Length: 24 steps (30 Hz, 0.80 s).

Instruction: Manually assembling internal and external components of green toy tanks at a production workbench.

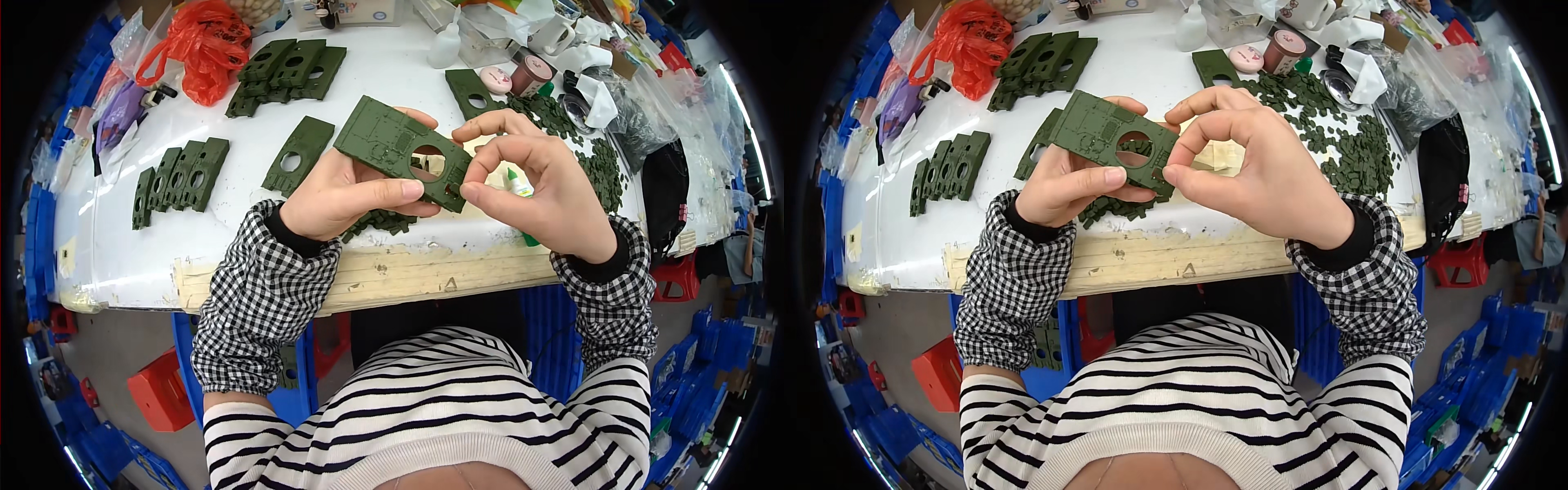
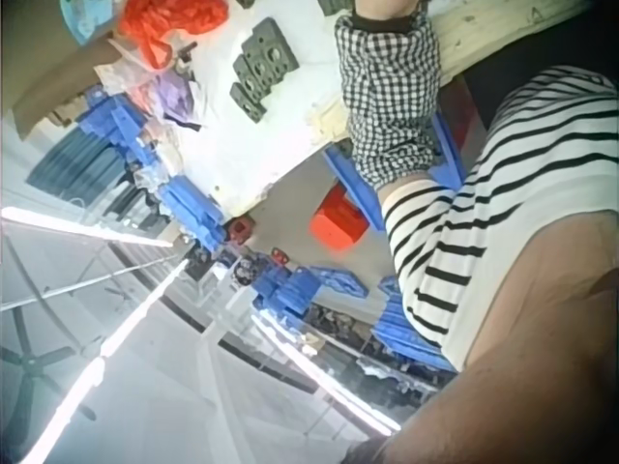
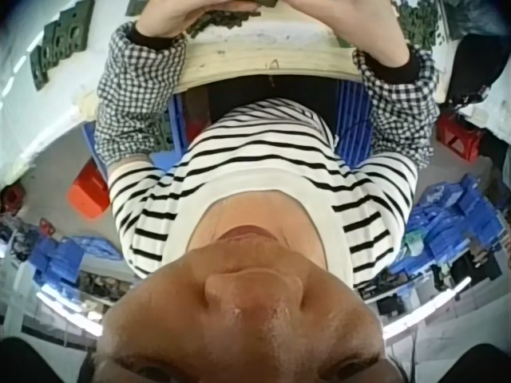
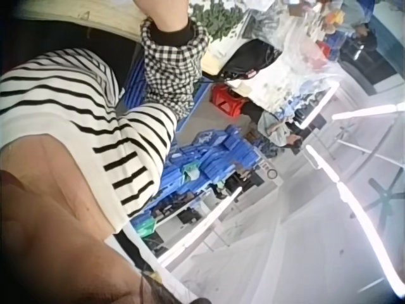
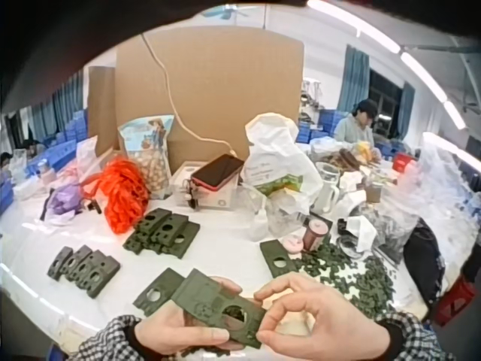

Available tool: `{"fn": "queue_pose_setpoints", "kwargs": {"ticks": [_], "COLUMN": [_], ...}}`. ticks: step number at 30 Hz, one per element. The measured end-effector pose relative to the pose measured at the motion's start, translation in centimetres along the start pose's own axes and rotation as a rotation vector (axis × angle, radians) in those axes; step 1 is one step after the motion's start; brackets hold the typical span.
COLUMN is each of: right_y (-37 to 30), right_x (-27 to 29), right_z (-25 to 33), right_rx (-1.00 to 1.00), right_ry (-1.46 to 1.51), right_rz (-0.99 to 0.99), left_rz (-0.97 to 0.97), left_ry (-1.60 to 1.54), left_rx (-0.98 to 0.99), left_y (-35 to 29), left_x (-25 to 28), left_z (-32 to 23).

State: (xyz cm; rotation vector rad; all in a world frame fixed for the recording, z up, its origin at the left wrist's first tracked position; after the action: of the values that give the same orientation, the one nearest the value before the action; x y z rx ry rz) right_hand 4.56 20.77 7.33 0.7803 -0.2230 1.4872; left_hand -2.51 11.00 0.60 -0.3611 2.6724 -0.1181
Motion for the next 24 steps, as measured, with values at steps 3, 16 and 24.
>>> {"fn": "queue_pose_setpoints", "kwargs": {"ticks": [3,16,24], "right_y": [0.1,0.14,0.28], "right_x": [-0.02,-0.22,-0.23], "right_z": [0.22,0.3,0.65], "right_rx": [0.015,0.062,0.092], "right_ry": [-0.04,-0.122,-0.132], "right_rz": [0.011,0.029,0.013], "left_rz": [-0.009,-0.018,-0.018], "left_ry": [0.001,0.003,0.009], "left_rx": [-0.007,-0.007,0.0], "left_y": [-0.03,-0.03,0.04], "left_x": [0.07,0.11,0.13], "left_z": [0.01,0.08,0.12]}}
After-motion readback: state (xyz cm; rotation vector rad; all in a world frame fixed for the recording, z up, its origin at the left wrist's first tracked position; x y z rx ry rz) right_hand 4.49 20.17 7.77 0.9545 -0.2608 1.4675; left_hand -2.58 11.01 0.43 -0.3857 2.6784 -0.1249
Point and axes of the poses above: each hand's wrist, its own y-axis towards the middle knuckle, its own x-axis out of the back of the hand, z = x × y, the point moved 10 cm from there along y, towards the middle knuckle, and after that the axes turned 11 degrees about x, right-handed, at the moved point
